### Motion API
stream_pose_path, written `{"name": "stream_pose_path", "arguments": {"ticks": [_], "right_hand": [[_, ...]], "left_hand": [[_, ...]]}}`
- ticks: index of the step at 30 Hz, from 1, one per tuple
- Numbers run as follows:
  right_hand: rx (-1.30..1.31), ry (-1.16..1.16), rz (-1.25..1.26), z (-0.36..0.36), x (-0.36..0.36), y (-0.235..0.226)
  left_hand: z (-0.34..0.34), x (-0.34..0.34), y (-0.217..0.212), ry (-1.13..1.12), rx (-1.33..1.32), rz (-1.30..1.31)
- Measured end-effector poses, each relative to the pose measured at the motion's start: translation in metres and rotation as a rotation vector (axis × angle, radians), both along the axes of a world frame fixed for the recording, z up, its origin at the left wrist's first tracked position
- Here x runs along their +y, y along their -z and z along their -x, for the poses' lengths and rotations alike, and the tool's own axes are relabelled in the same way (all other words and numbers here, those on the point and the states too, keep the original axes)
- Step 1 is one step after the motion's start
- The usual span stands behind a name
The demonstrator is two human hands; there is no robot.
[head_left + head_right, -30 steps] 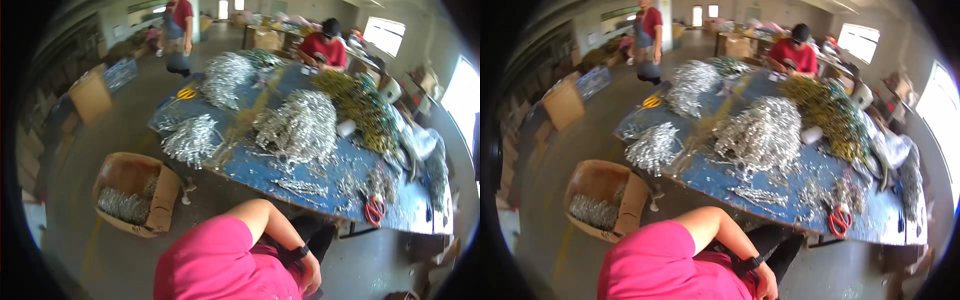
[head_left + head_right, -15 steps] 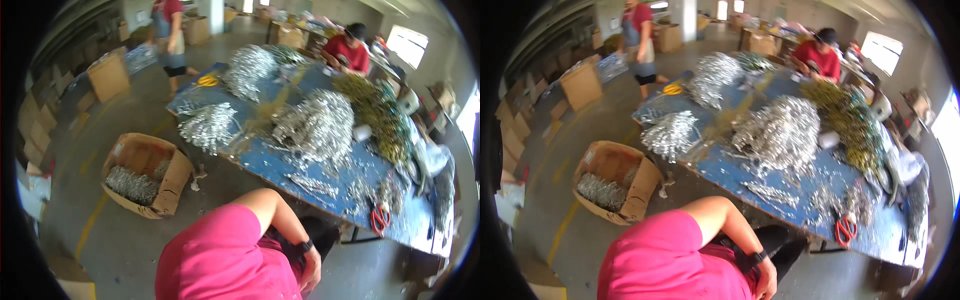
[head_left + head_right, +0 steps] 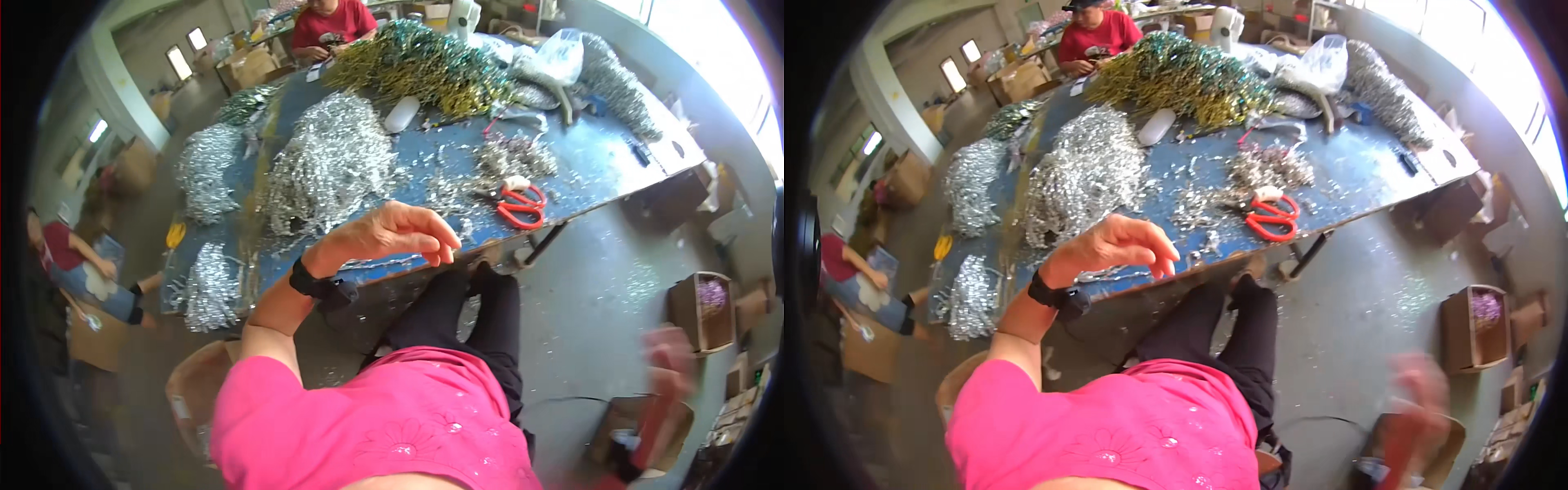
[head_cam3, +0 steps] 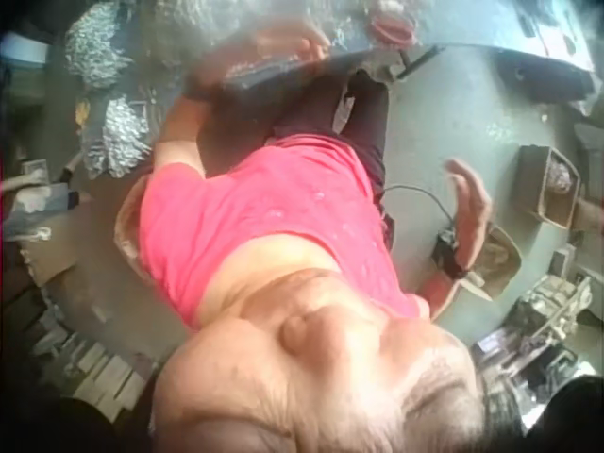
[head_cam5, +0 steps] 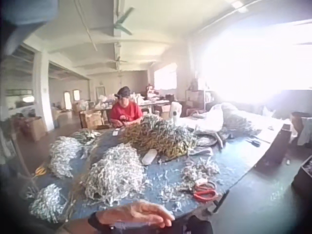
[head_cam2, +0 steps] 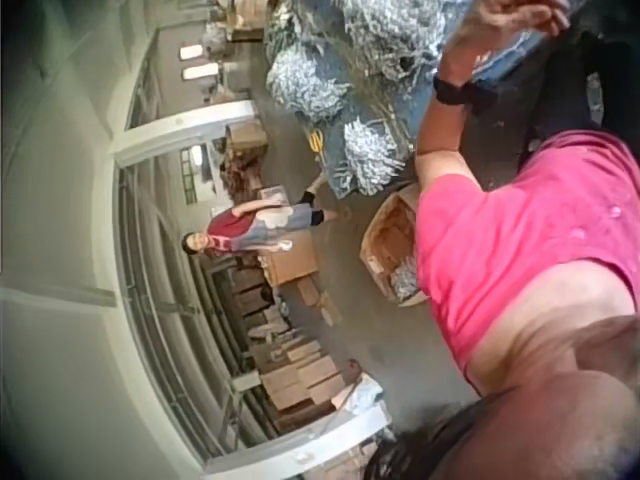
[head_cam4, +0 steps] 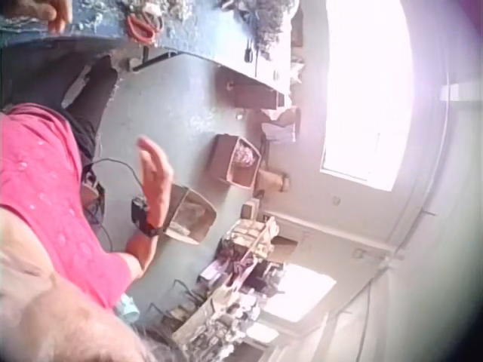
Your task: The recorder is trimming and organizing silver tinsel-like strands at a factory workbench using scissors.
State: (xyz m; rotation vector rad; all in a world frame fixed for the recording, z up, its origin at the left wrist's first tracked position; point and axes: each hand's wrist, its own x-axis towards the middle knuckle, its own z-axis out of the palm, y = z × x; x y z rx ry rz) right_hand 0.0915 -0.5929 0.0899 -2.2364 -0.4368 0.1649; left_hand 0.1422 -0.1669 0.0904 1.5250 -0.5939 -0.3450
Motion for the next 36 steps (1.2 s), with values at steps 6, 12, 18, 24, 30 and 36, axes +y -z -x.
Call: {"name": "stream_pose_path", "arguments": {"ticks": [6, 12, 18, 24, 30, 36], "right_hand": [[-0.016, -0.168, -0.259, -0.094, 0.085, 0.027], [-0.133, -0.237, -0.355, -0.155, 0.127, 0.022], [-0.101, -0.126, -0.27, -0.152, 0.099, 0.061], [-0.316, -0.149, -0.21, -0.216, 0.107, 0.042], [-0.53, -0.112, -0.101, -0.281, 0.086, 0.027], [-0.59, 0.08, 0.102, -0.409, 0.096, 0.085]], "left_hand": [[0.001, 0.006, 0.018, -0.056, 0.172, -0.084], [-0.003, -0.003, 0.049, 0.043, 0.274, -0.079], [0.014, 0.009, 0.041, -0.058, 0.334, -0.087], [-0.008, 0.011, 0.054, -0.01, 0.332, -0.076], [0.007, 0.046, 0.056, -0.135, 0.311, -0.065], [0.003, 0.068, 0.077, -0.162, 0.33, -0.015]]}}
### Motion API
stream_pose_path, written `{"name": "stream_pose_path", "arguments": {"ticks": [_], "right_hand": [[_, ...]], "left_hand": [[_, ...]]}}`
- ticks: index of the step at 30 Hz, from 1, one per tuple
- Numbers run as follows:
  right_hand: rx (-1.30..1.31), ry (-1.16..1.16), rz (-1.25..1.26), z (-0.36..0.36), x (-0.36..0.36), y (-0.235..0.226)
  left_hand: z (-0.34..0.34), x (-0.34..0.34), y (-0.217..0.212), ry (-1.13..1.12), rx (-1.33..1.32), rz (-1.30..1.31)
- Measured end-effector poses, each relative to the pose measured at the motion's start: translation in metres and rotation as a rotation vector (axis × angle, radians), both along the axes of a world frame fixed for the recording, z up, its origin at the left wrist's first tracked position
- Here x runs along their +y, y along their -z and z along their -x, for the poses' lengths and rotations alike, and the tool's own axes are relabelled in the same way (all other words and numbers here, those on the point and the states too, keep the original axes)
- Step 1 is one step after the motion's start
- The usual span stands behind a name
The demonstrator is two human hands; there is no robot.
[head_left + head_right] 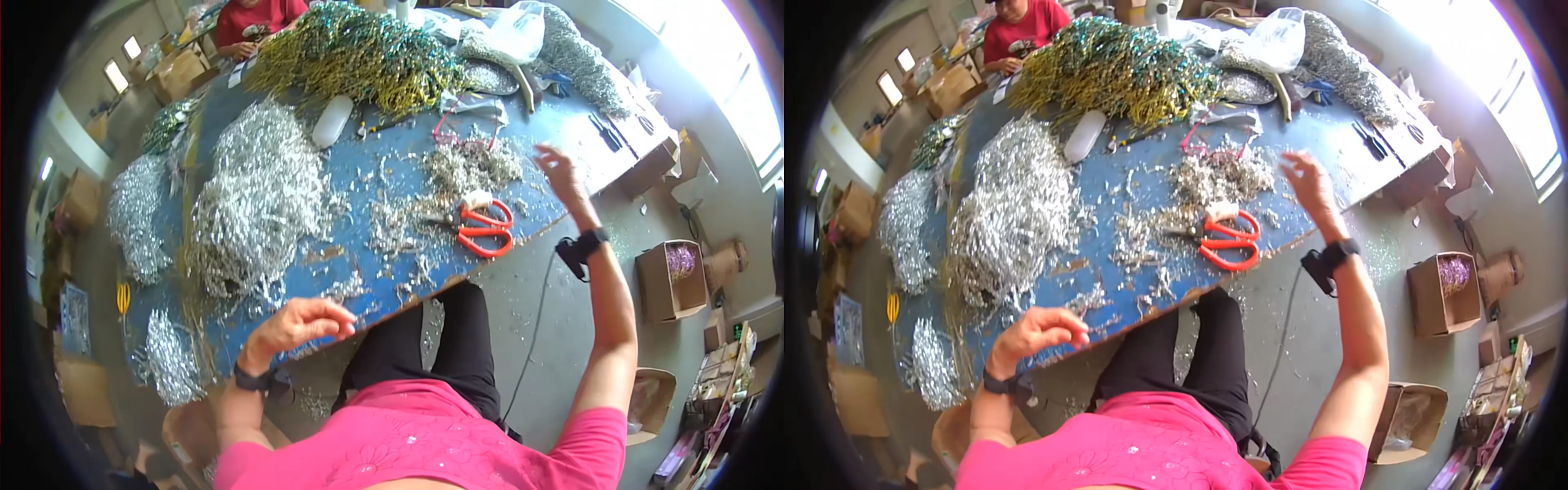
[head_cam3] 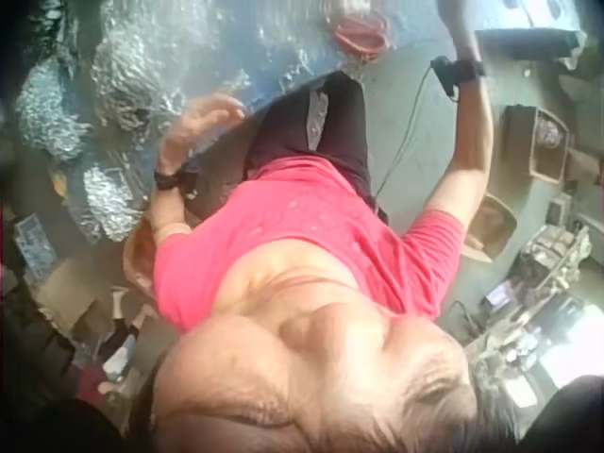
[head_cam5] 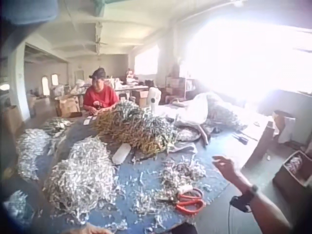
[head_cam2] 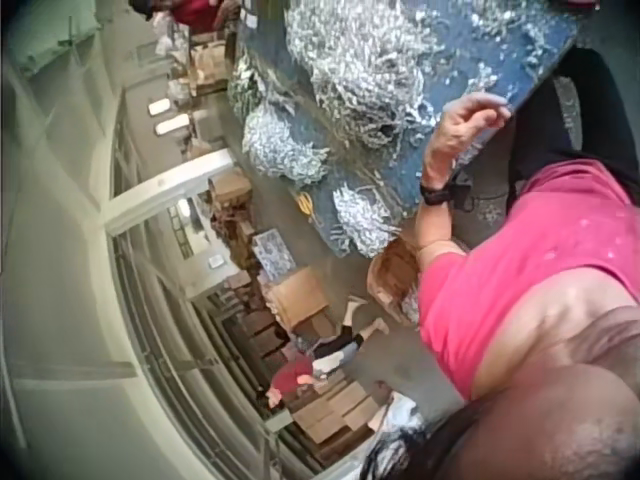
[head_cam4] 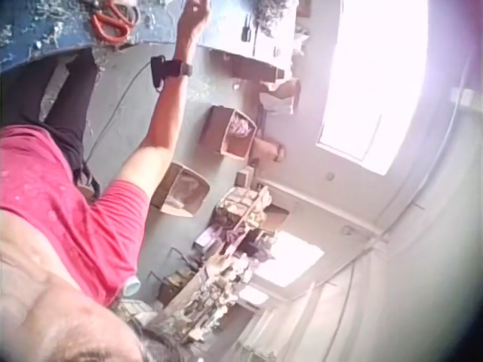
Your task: The recorder is trimming and organizing silver tinsel-like strands at a factory workbench using scissors.
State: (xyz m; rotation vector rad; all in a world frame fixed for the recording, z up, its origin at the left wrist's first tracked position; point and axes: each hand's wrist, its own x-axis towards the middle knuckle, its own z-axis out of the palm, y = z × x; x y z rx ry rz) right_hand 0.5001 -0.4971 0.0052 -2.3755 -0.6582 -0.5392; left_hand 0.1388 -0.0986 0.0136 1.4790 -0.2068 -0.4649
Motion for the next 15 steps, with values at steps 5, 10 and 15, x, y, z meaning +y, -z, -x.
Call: {"name": "stream_pose_path", "arguments": {"ticks": [5, 10, 15], "right_hand": [[0.248, 0.059, -0.075, -0.057, 0.071, 0.059], [0.082, -0.138, 0.119, -0.077, 0.048, 0.084], [0.456, -0.093, -0.417, -0.07, 0.068, 0.084]], "left_hand": [[0.024, 0.015, 0.002, -0.166, 0.098, 0.033], [0.019, 0.018, 0.013, -0.183, 0.177, 0.045], [0.026, 0.02, 0.027, -0.203, 0.236, 0.139]]}}
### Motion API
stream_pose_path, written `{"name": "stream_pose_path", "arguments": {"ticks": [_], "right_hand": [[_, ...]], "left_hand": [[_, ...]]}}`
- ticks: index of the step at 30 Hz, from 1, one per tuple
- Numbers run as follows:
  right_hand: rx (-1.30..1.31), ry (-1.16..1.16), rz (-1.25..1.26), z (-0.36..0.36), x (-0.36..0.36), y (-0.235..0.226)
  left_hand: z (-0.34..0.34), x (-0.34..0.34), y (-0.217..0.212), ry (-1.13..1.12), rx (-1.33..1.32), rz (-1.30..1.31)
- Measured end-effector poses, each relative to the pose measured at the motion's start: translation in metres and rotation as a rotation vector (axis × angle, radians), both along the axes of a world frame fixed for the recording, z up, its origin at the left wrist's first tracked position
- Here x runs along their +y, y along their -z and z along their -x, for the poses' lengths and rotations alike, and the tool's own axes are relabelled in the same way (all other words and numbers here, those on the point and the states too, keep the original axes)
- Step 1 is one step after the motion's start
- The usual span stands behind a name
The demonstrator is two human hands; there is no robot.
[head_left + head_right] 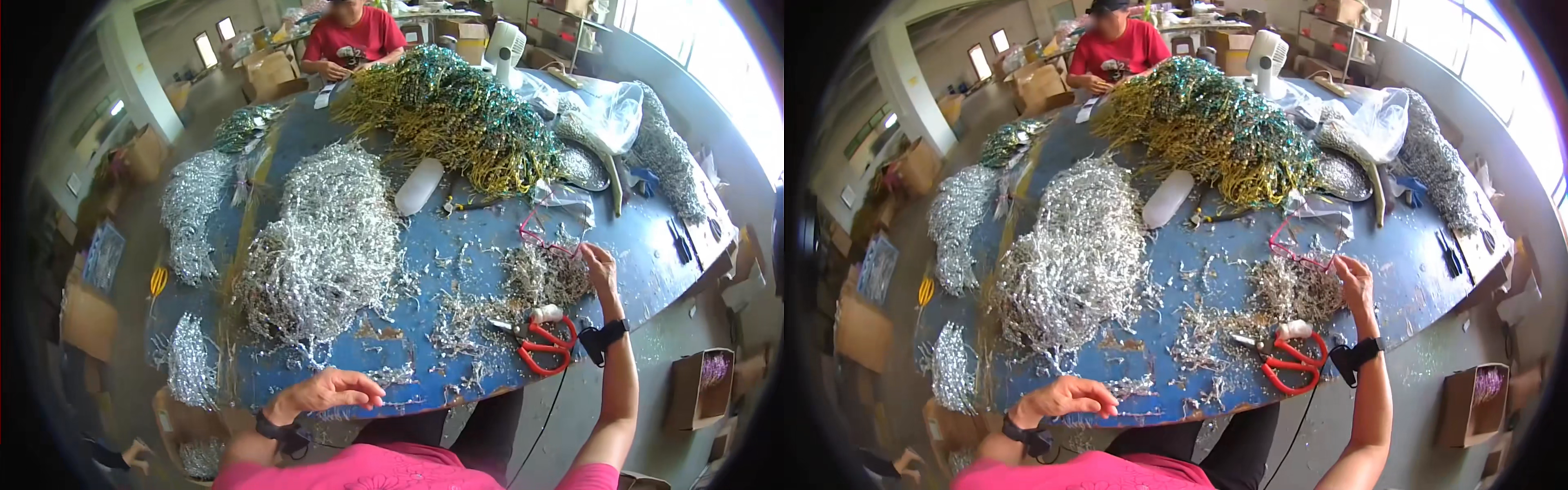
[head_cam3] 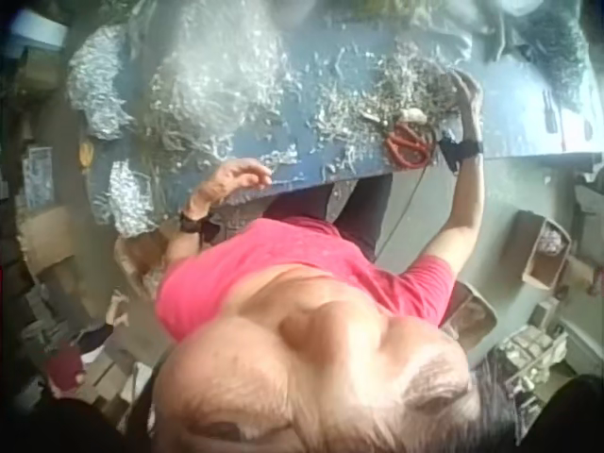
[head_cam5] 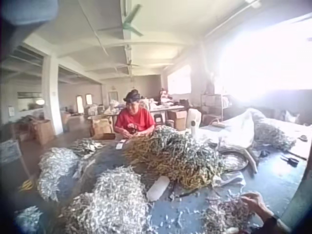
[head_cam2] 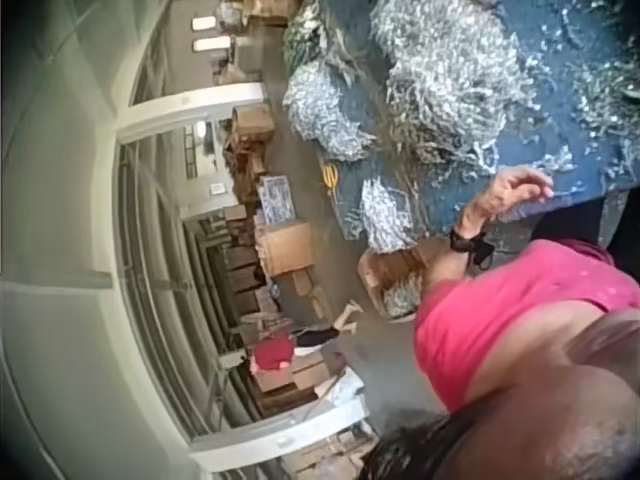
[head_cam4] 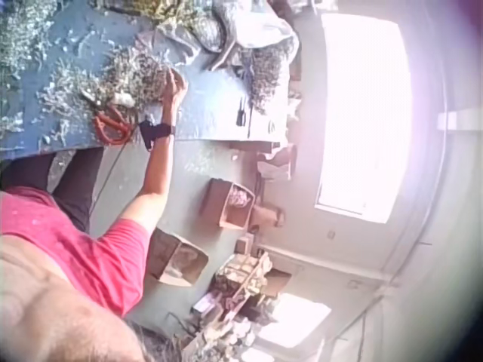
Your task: The recorder is trimming and organizing silver tinsel-like strands at a factory workbench using scissors.
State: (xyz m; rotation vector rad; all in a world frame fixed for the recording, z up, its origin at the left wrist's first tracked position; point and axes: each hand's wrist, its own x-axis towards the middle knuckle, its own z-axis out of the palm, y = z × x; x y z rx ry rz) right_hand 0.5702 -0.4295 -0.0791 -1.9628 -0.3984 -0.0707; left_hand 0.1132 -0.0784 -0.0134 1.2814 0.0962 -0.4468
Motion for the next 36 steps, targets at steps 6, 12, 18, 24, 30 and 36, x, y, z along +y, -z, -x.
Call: {"name": "stream_pose_path", "arguments": {"ticks": [6, 12, 18, 24, 30, 36], "right_hand": [[-0.192, -0.049, 0.475, -0.016, -0.005, -0.007], [-0.229, 0.062, 0.024, 0.008, 0.014, -0.033], [-0.252, 0.027, -0.265, 0.088, -0.011, -0.082], [-0.162, -0.081, -0.304, 0.21, -0.014, -0.114], [-0.199, -0.103, -0.2, 0.295, 0.012, -0.129], [-0.439, -0.125, -0.002, 0.331, 0.022, -0.132]], "left_hand": [[-0.024, 0.001, -0.001, 0.031, 0.025, -0.04], [-0.015, 0.002, 0.002, -0.065, 0.024, 0.012], [-0.022, -0.008, -0.02, -0.021, -0.096, -0.139], [-0.034, -0.029, -0.045, -0.108, -0.468, -0.469], [-0.042, -0.101, -0.066, -0.168, -0.877, -0.707], [-0.01, -0.113, -0.06, -0.016, -0.878, -0.51]]}}
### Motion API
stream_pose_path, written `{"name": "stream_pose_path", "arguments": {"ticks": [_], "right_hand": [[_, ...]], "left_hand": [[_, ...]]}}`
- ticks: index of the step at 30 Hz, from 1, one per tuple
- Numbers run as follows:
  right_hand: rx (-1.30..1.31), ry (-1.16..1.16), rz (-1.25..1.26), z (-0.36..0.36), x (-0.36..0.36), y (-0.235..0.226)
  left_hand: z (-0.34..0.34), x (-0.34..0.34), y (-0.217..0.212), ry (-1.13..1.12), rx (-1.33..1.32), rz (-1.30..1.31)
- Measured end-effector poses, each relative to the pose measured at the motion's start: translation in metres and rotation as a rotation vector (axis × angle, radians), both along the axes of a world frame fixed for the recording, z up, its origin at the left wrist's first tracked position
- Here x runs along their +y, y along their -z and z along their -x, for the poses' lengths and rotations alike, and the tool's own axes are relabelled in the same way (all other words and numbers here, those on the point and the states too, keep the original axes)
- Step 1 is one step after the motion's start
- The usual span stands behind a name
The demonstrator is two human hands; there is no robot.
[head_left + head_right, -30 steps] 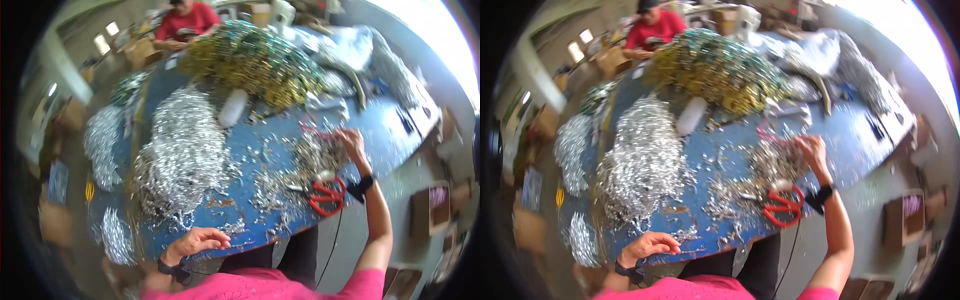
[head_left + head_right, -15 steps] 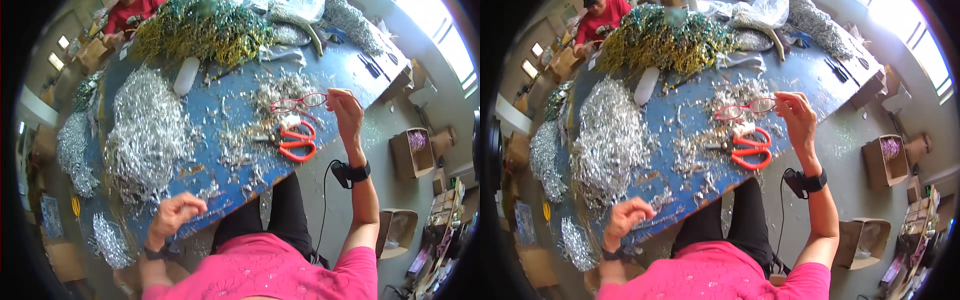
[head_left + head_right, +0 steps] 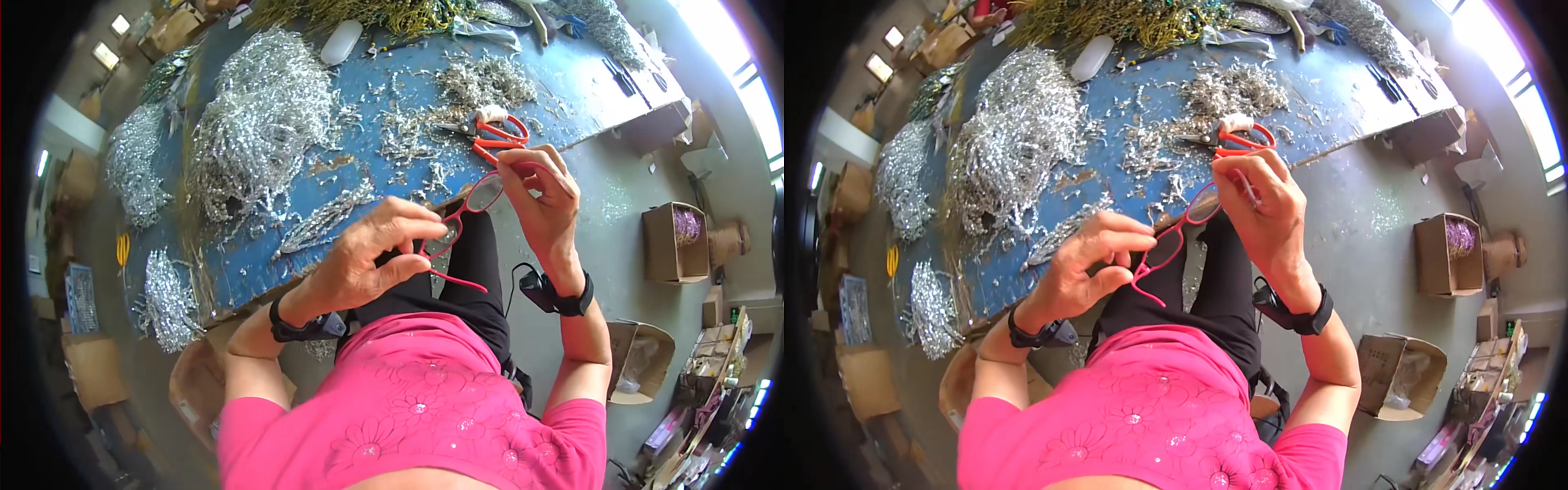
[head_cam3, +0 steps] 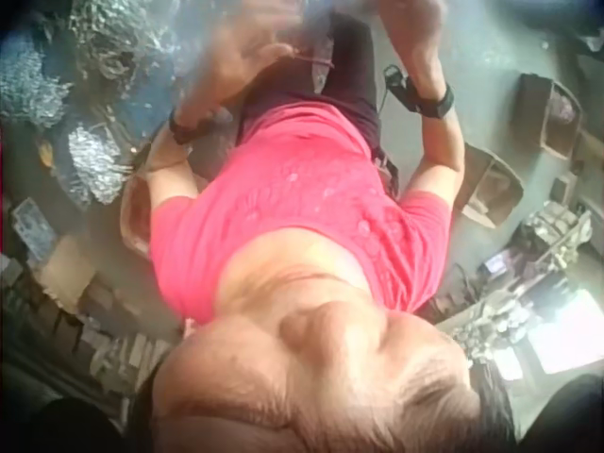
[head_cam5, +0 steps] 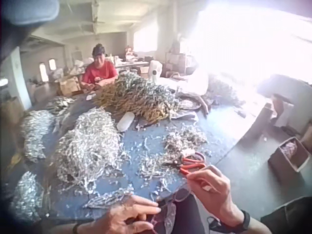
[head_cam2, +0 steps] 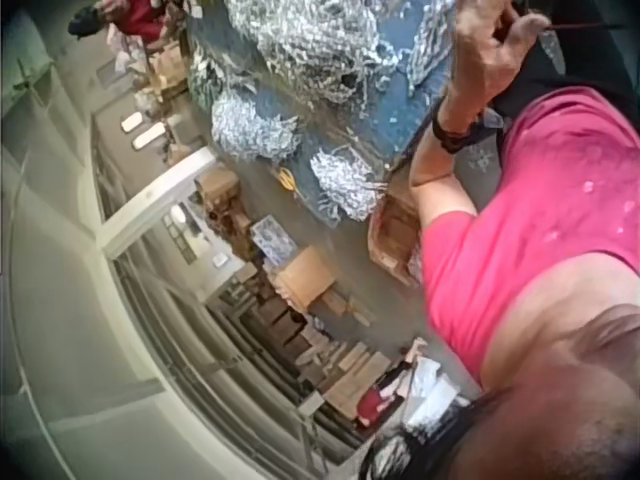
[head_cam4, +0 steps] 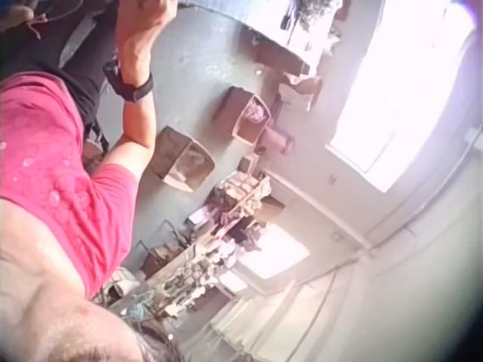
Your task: The recorder is trimming and organizing silver tinsel-like strands at a factory workbench using scissors.
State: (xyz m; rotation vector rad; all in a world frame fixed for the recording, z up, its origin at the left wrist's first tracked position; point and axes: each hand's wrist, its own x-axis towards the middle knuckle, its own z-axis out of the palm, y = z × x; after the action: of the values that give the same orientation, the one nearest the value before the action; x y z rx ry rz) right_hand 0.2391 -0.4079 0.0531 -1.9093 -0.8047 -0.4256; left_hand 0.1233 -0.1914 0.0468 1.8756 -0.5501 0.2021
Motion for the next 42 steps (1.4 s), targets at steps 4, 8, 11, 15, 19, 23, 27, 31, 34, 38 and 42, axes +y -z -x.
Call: {"name": "stream_pose_path", "arguments": {"ticks": [4, 8, 11, 15, 19, 23, 27, 31, 34, 38, 42], "right_hand": [[0.072, -0.021, -0.086, 0.01, 0.003, 0.001], [0.186, -0.134, -0.183, 0.025, 0.001, -0.015], [0.287, -0.382, -0.358, 0.05, -0.008, -0.032], [0.147, -0.699, -0.556, 0.076, -0.016, -0.043], [0.112, -0.68, -0.669, 0.094, -0.012, -0.038], [0.175, -0.711, -0.666, 0.1, -0.016, -0.034], [0.209, -0.925, -0.717, 0.096, -0.018, -0.037], [0.241, -0.775, -0.682, 0.108, -0.013, -0.046], [0.29, -0.839, -0.679, 0.102, -0.022, -0.056], [0.152, -0.934, -0.974, 0.095, -0.009, -0.062], [0.339, -0.702, -0.836, 0.098, -0.002, -0.055]], "left_hand": [[0.009, 0.005, 0.007, 0.166, 0.084, 0.0], [0.028, 0.02, 0.001, 0.152, 0.209, 0.369], [0.041, 0.034, -0.024, 0.101, -0.075, 0.416], [0.053, 0.029, -0.04, 0.264, -0.182, 0.621], [0.066, 0.022, -0.038, 0.162, -0.152, 0.689], [0.075, 0.022, -0.036, 0.261, -0.269, 0.626], [0.093, 0.009, -0.051, 0.093, -0.104, 0.648], [0.099, 0.017, -0.058, 0.144, -0.099, 0.602], [0.102, 0.01, -0.059, 0.085, -0.178, 0.631], [0.163, 0.036, -0.057, -0.011, -0.196, 0.545], [0.208, 0.069, -0.053, -0.126, -0.242, 0.435]]}}
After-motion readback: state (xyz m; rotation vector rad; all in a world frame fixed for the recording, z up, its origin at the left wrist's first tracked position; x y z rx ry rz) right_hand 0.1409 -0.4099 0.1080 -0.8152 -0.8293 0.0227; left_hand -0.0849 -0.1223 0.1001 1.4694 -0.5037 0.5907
